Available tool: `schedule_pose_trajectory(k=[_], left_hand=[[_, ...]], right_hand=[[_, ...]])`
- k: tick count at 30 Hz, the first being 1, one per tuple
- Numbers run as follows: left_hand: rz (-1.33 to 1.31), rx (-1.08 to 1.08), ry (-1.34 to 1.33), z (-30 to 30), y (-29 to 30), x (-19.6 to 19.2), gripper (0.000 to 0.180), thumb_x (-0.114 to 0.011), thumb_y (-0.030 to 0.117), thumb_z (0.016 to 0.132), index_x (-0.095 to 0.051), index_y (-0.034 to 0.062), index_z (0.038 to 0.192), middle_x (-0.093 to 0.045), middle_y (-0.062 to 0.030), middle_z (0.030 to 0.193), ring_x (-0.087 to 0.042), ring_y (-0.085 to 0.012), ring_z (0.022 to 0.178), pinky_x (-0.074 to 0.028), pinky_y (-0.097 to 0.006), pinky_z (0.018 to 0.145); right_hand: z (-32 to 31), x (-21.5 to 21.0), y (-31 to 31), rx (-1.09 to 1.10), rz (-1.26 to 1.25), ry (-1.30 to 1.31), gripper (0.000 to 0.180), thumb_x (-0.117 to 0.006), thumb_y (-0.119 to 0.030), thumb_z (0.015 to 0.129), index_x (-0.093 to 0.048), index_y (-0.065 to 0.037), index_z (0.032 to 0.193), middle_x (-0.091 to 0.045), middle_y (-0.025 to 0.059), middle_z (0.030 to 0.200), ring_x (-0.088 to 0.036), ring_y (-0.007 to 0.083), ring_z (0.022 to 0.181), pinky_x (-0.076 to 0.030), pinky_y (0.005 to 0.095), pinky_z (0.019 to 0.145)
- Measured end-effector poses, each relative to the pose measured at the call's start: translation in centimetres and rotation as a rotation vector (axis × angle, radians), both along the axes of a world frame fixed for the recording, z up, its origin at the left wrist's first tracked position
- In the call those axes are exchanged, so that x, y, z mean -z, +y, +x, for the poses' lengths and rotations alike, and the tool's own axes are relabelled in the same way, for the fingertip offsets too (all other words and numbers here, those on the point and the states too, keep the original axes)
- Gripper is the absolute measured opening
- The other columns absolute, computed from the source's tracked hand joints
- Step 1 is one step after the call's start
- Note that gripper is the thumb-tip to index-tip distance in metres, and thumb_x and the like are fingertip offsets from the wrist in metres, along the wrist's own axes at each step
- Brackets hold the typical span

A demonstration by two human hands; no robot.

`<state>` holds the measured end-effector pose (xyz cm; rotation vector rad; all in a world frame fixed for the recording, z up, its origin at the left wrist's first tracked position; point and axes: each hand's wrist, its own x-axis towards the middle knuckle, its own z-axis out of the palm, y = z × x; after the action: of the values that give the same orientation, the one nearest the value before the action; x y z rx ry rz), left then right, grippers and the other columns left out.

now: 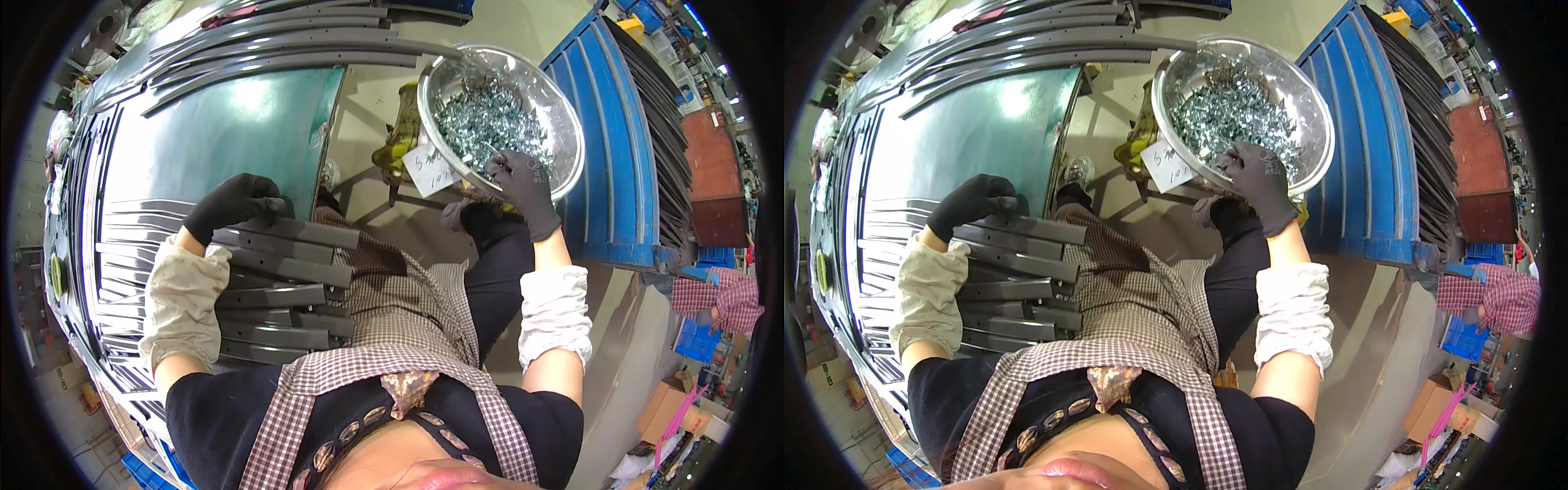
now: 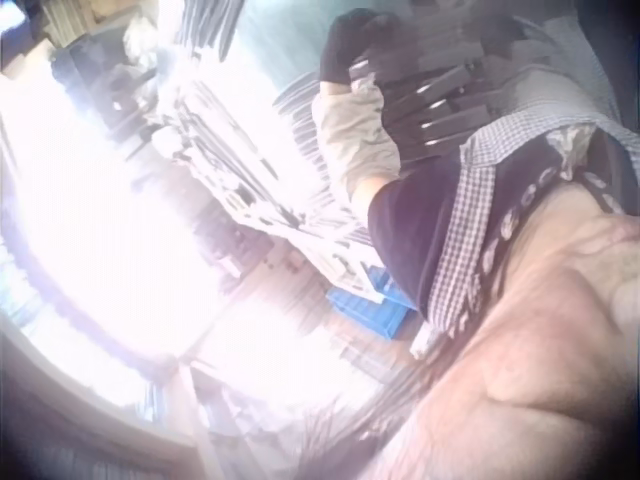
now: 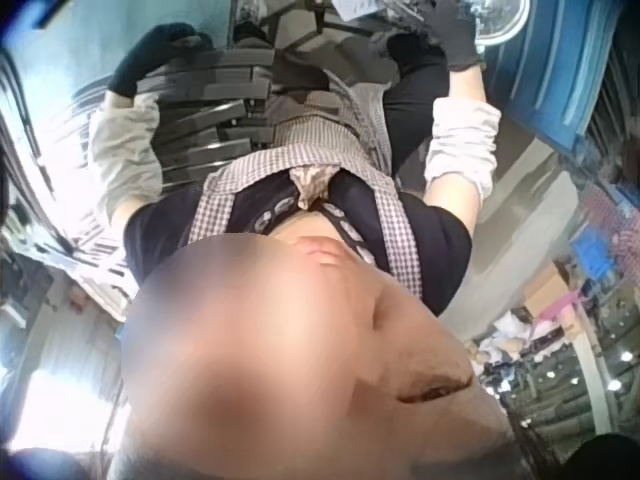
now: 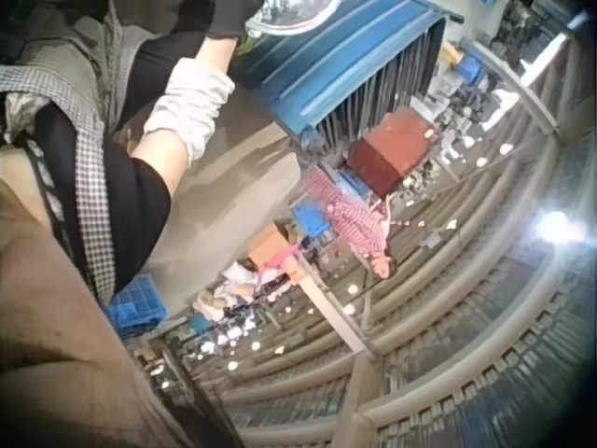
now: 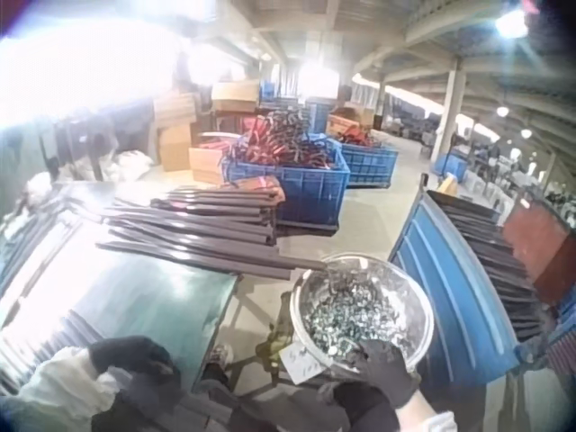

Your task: The person repeatedly picks up long dark metal bars and inserts small metallic fasteners from a bowl into pre-drilled holes along the bars. The person handles the bars one at a time, places fasteners into holes, and sets the bars aside on a nearby surface.

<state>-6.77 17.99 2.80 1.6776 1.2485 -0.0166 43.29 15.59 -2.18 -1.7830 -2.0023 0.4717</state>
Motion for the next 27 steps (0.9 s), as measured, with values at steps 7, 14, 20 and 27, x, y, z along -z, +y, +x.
schedule_pose_trajectory(k=[7, 14, 20, 27], left_hand=[[1.12, 0.121, 0.208, 8.0, 12.1, 2.1, 0.052, -0.076, 0.032, 0.081, -0.061, 0.0089, 0.126, -0.065, -0.0142, 0.12, -0.062, -0.0342, 0.11, -0.046, -0.044, 0.094], [1.22, -0.113, 0.259, 11.9, 18.2, 6.1, 0.038, -0.064, 0.04, 0.085, -0.065, 0.0182, 0.117, -0.063, -0.0116, 0.117, -0.054, -0.0362, 0.118, -0.036, -0.051, 0.103], [1.183, 0.056, 0.227, 8.7, 13.8, 5.5, 0.031, -0.071, 0.034, 0.08, -0.07, 0.0157, 0.106, -0.065, -0.0099, 0.109, -0.06, -0.0358, 0.104, -0.046, -0.048, 0.092], [0.969, 0.073, 0.067, 5.9, 4.2, 3.4, 0.036, -0.079, 0.021, 0.072, -0.069, 0.0106, 0.104, -0.063, -0.0118, 0.102, -0.058, -0.0368, 0.102, -0.046, -0.047, 0.093]], right_hand=[[2.5, 5.1, 5.0, 0.118, -0.279, -0.514, 0.049, -0.073, -0.04, 0.08, -0.061, -0.013, 0.119, -0.068, 0.0178, 0.109, -0.064, 0.0359, 0.107, -0.052, 0.0463, 0.09], [4.2, 6.4, 4.1, 0.022, -0.04, -0.363, 0.033, -0.069, -0.033, 0.085, -0.067, -0.014, 0.112, -0.07, 0.0119, 0.108, -0.065, 0.0321, 0.104, -0.051, 0.0435, 0.089], [3.6, 5.0, 4.6, 0.169, -0.056, -0.354, 0.022, -0.064, -0.027, 0.088, -0.069, -0.016, 0.107, -0.072, 0.0123, 0.094, -0.068, 0.0343, 0.089, -0.054, 0.0459, 0.079], [4.2, 4.6, 3.9, 0.123, 0.194, -0.181, 0.024, -0.065, -0.028, 0.088, -0.066, -0.009, 0.103, -0.071, 0.0157, 0.09, -0.068, 0.037, 0.085, -0.053, 0.0467, 0.074]])
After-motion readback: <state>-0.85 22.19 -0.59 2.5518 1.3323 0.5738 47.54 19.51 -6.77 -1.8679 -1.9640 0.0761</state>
